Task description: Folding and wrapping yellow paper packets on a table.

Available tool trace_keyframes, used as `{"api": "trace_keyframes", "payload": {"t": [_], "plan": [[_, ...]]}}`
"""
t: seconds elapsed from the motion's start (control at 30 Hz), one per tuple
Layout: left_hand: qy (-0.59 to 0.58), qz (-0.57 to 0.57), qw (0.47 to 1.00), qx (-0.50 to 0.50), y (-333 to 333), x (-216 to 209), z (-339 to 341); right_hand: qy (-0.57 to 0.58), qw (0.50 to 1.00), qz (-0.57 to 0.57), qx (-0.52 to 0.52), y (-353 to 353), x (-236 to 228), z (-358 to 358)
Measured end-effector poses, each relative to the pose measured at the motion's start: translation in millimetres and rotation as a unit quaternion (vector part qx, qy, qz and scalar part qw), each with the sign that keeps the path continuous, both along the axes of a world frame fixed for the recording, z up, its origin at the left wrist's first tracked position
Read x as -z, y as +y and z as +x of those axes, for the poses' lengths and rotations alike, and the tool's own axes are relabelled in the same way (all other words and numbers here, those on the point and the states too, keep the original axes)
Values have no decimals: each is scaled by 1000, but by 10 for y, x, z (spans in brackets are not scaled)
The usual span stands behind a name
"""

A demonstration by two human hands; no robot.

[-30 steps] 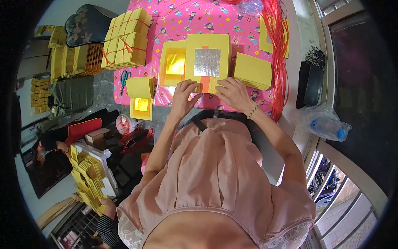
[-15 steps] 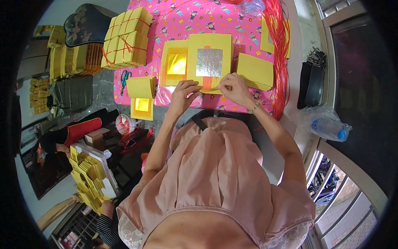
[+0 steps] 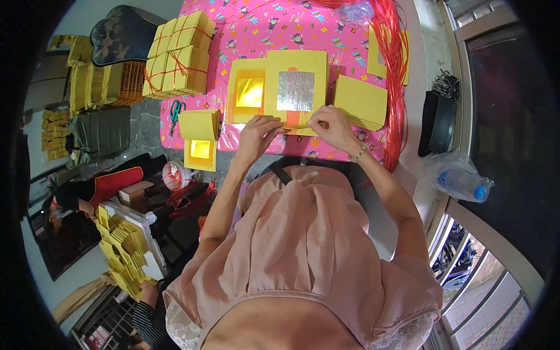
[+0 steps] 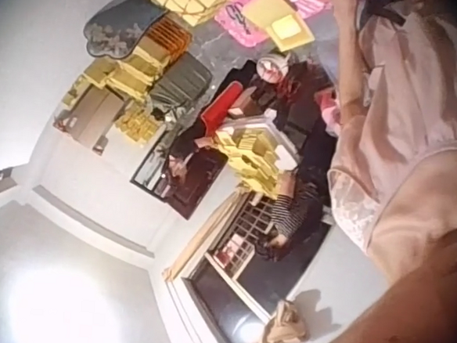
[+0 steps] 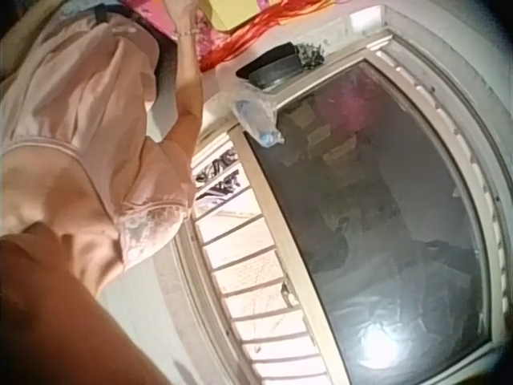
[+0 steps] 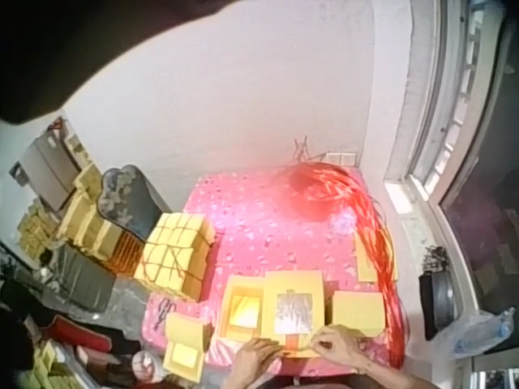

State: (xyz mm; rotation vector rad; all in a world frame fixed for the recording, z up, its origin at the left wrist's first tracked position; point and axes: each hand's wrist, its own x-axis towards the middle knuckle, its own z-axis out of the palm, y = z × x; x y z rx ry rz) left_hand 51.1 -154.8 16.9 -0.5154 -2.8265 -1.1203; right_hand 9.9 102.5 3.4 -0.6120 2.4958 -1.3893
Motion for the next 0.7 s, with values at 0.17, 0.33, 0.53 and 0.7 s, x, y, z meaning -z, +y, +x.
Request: {"api": "trace_keyframes", "payload": {"t": [0.17,0.33,0.53,0.7], "plan": [[-5,-79,996,34,-26,-90,-88,237,966,86,-59,-54,-362,41],[-16,-93,995,39,-11,-203,-219,171,980,80,-58,-3,-233,-129],[158,-47,986,2,139,-205,-259,79,996,17,21,-28,-336,-690],[164,-155,974,-8,390,-10,-294,-4,994,50,96,-67,-264,-1180]]}}
